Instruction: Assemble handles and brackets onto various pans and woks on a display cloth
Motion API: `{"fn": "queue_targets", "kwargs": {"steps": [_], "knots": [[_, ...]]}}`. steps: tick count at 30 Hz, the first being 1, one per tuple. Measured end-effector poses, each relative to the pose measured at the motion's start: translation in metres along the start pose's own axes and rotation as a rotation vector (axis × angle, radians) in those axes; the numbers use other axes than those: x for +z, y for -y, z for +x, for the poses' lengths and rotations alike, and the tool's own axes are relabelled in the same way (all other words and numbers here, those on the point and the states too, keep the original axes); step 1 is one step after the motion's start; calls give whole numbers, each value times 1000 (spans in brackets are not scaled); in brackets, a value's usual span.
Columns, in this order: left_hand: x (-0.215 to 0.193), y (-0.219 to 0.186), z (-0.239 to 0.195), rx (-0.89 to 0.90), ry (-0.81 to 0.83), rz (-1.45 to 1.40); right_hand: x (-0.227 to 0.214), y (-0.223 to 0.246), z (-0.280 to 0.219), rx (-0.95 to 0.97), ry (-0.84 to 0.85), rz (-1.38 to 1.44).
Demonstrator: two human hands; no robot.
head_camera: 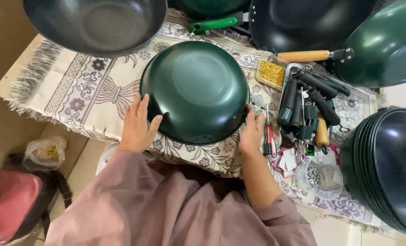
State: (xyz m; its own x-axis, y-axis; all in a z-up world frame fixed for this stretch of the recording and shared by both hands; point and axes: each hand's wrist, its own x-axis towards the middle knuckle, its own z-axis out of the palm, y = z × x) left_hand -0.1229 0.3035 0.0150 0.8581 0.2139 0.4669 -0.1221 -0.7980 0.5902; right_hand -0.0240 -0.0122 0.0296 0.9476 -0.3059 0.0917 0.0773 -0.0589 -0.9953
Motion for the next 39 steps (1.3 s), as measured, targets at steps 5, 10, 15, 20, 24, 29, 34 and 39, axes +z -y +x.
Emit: {"fn": "queue_targets", "kwargs": {"steps": [5,10,15,20,24,29,34,39], "knots": [[6,2,-3,-63,82,39,-2,-25,-8,0,28,81],[-1,4,-28,-17,49,84,-4,-48,-23,-23,51,136],[-19,-6,-78,83,-73,219,-17,-22,-63,-24,127,194],[-18,-26,-124,341,-111,308,-33,-29,-95,262,123,199],[12,-34,-137,444,-132,402,-41,-33,-108,204,186,377],[3,-45,-105,596,-145,399,-56,-16,-102,192,229,346],[-9,-82,-70,677,-182,306,-76,-6,-84,21,215,329],[-12,-102,-38,696,-90,241,-100,6,-78,-119,237,224]]}}
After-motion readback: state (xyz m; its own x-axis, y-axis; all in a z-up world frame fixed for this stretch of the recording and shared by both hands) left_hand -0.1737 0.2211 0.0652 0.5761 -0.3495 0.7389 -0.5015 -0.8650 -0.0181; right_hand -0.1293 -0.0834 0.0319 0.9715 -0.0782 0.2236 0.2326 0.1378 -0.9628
